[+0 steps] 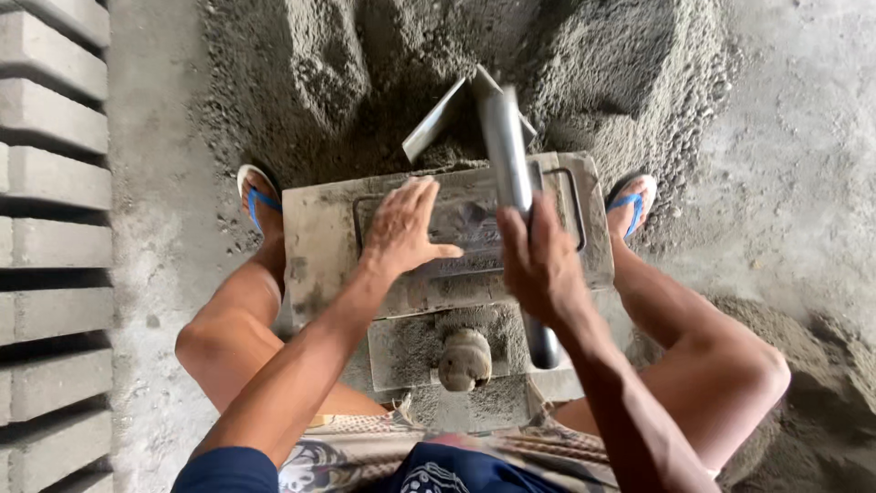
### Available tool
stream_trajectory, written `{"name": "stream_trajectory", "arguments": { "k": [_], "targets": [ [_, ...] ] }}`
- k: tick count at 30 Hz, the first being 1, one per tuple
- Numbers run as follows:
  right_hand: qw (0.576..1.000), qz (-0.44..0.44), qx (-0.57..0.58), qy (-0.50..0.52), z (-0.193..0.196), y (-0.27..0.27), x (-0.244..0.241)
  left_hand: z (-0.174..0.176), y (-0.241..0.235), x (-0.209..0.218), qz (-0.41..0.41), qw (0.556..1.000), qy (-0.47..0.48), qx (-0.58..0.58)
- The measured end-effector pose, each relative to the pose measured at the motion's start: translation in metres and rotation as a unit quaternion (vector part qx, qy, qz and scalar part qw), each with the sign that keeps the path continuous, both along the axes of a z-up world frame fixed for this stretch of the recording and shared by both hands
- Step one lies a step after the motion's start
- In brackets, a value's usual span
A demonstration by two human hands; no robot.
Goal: The person scoops wet concrete into a rectangular mold, levels the surface with a straight edge, and removes excess material. They then lift the mold, flip it over to release the formed concrete brick, and place it onto a stack of similar bricks. This process is repeated multiple times.
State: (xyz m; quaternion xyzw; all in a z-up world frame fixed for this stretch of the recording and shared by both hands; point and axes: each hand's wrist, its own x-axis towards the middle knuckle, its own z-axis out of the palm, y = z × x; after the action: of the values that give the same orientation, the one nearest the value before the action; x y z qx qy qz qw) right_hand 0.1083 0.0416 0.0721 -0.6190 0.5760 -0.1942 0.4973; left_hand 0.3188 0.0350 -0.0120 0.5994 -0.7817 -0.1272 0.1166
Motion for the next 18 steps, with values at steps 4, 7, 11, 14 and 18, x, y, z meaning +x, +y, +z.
{"name": "stream_trajectory", "arguments": {
  "k": [4,7,11,14,18],
  "targets": [
    [0.984,0.007,0.17,-0.048,-0.028,0.005,0.018,-0.024,0.009,0.008,0.014,0.999,0.014,0.042],
    [0.968,-0.025,0.19,-0.163,0.021,-0.01,0.039,-0.019,0.004,0.008,0.0,1.0,-0.006,0.0],
    [0.995,0.015,-0.051,0.086,0.048,-0.007,0.049,-0.014,0.006,0.006,-0.004,0.999,-0.011,0.039],
    [0.991,-0.01,-0.091,0.1,0.027,0.005,0.048,-0.01,0.004,0.006,-0.002,0.999,-0.027,0.021],
    [0.982,-0.037,0.186,0.011,-0.035,-0.009,0.036,-0.02,0.007,0.005,0.01,0.999,-0.006,0.037]
  ]
}}
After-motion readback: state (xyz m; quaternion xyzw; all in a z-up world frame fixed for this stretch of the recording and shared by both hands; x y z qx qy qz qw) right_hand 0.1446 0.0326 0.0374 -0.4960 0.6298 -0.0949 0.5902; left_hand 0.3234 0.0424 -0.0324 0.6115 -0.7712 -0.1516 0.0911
